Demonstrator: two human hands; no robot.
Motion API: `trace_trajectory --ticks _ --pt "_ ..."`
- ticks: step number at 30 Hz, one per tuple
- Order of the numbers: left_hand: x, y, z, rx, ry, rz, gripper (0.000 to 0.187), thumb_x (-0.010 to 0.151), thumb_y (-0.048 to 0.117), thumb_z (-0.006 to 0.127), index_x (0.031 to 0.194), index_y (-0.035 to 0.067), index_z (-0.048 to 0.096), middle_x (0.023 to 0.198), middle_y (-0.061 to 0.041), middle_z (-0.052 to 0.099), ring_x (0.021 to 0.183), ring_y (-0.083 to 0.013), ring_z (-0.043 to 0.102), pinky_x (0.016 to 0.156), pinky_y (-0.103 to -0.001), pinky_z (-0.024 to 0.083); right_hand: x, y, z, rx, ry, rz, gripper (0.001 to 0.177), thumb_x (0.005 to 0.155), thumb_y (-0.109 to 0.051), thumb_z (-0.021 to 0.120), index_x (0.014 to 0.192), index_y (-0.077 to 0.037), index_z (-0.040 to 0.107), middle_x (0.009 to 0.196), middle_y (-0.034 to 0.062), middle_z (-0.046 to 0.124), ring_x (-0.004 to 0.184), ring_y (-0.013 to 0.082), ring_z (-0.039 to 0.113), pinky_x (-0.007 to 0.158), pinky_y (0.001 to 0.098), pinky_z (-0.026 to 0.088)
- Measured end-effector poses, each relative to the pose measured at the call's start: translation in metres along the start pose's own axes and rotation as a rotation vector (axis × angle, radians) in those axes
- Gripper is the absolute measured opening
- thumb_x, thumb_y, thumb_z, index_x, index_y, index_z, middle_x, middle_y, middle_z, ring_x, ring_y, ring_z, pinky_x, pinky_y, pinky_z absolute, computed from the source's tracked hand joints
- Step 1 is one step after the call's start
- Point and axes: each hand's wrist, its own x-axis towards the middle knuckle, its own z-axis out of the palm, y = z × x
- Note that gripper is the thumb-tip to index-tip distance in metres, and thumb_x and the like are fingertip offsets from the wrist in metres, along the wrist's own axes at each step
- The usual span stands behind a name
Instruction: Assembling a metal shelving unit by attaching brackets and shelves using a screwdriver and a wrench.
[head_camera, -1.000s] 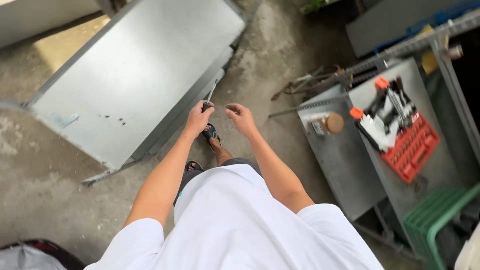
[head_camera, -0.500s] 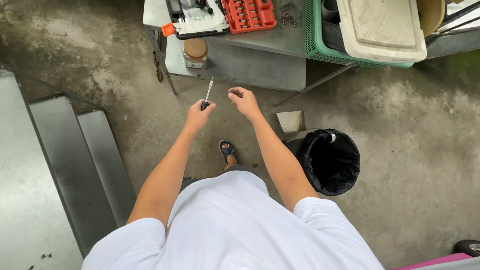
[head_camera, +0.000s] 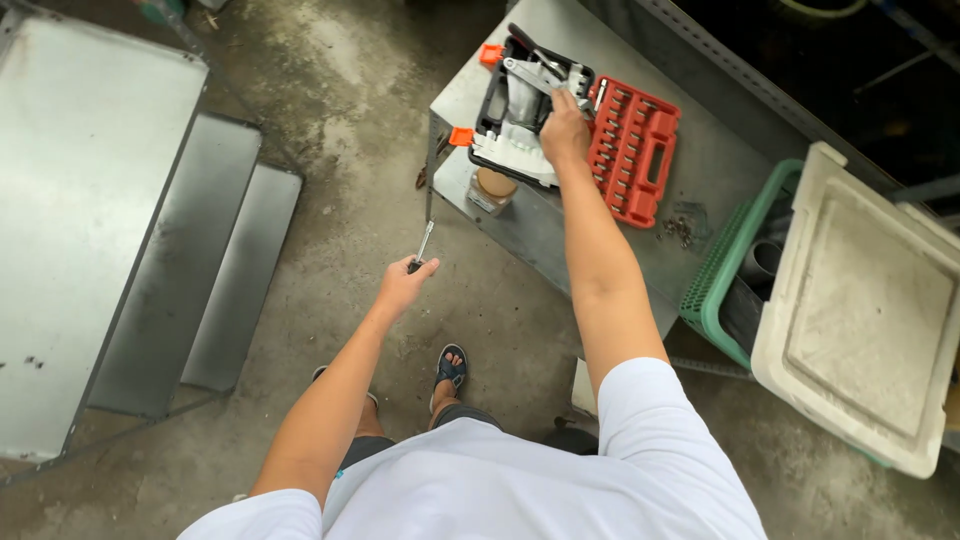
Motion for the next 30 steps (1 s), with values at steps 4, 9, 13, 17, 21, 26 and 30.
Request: trace_trajectory --ticks 4,9,13,17,21,26,30 --pt "-0.027 -0.017 -0.055 -0.026 0.243 -0.077 0.037 0.088 0.044 0.075 0.083 0.008 0.07 0.065 0.006 0.053 0.06 -0.0072 0.043 0.055 -0.028 0.036 0.036 0.018 0.023 -0.209 -0.204 0.042 0.045 0.086 -0.003 0.056 0.13 -0.012 0.06 0.134 0.0144 0.056 0.113 0.042 0.062 0.091 0.0518 0.052" --pt "-0.065 -0.039 -0.117 -0.072 0.44 -0.11 0.04 0.088 0.045 0.076 0.084 0.005 0.071 0.066 0.005 0.055 0.062 -0.0086 0.044 0.057 -0.029 0.037 0.066 0.035 0.023 -0.438 -0.203 -0.059 0.04 0.081 -0.017 0.076 0.115 -0.001 0.059 0.117 0.0245 0.061 0.099 0.0485 0.066 0.083 0.056 0.054" --pt "-0.103 -0.044 -0.148 -0.187 0.529 -0.12 0.039 0.088 0.044 0.076 0.086 0.006 0.072 0.068 0.005 0.055 0.063 -0.0083 0.046 0.057 -0.03 0.038 0.067 -0.031 0.007 -0.518 -0.034 -0.185 0.027 0.093 -0.015 0.07 0.112 0.001 0.058 0.111 0.0232 0.063 0.086 0.0474 0.069 0.075 0.0548 0.055" --pt "-0.142 -0.035 -0.18 -0.371 0.46 -0.151 0.038 0.091 0.042 0.073 0.092 0.004 0.075 0.071 0.001 0.055 0.056 -0.0091 0.04 0.051 -0.029 0.033 0.004 -0.209 -0.01 0.088 0.086 -0.497 0.014 0.093 0.002 0.064 0.104 -0.001 0.056 0.109 0.0168 0.062 0.092 0.0398 0.065 0.083 0.0491 0.053" --pt "-0.194 0.003 -0.227 -0.73 0.35 -0.002 0.04 0.091 0.039 0.069 0.114 0.006 0.073 0.093 0.001 0.076 0.05 -0.0046 0.035 0.047 -0.026 0.034 -0.154 -0.427 -0.023 0.902 -0.344 -0.619 0.012 0.099 0.011 0.054 0.099 0.0 0.049 0.107 0.0099 0.058 0.084 0.0141 0.054 0.075 0.0283 0.05" --pt "-0.282 0.003 -0.303 -1.02 0.442 0.063 0.039 0.091 0.043 0.07 0.107 0.007 0.071 0.099 0.001 0.076 0.049 -0.0052 0.04 0.045 -0.026 0.034 -0.326 -0.577 0.013 1.138 -0.668 -0.622 0.015 0.093 0.011 0.055 0.097 -0.002 0.049 0.116 0.0117 0.056 0.088 0.0146 0.063 0.079 0.0309 0.058" --pt "-0.333 -0.045 -0.366 -1.22 0.587 0.325 0.033 0.096 0.036 0.078 0.102 0.004 0.073 0.081 -0.002 0.062 0.053 -0.0059 0.043 0.048 -0.026 0.034 -0.4 -0.645 0.044 1.096 -0.612 -0.87 0.023 0.096 0.009 0.071 0.102 -0.001 0.051 0.117 0.0159 0.051 0.106 0.0246 0.057 0.097 0.0377 0.053"
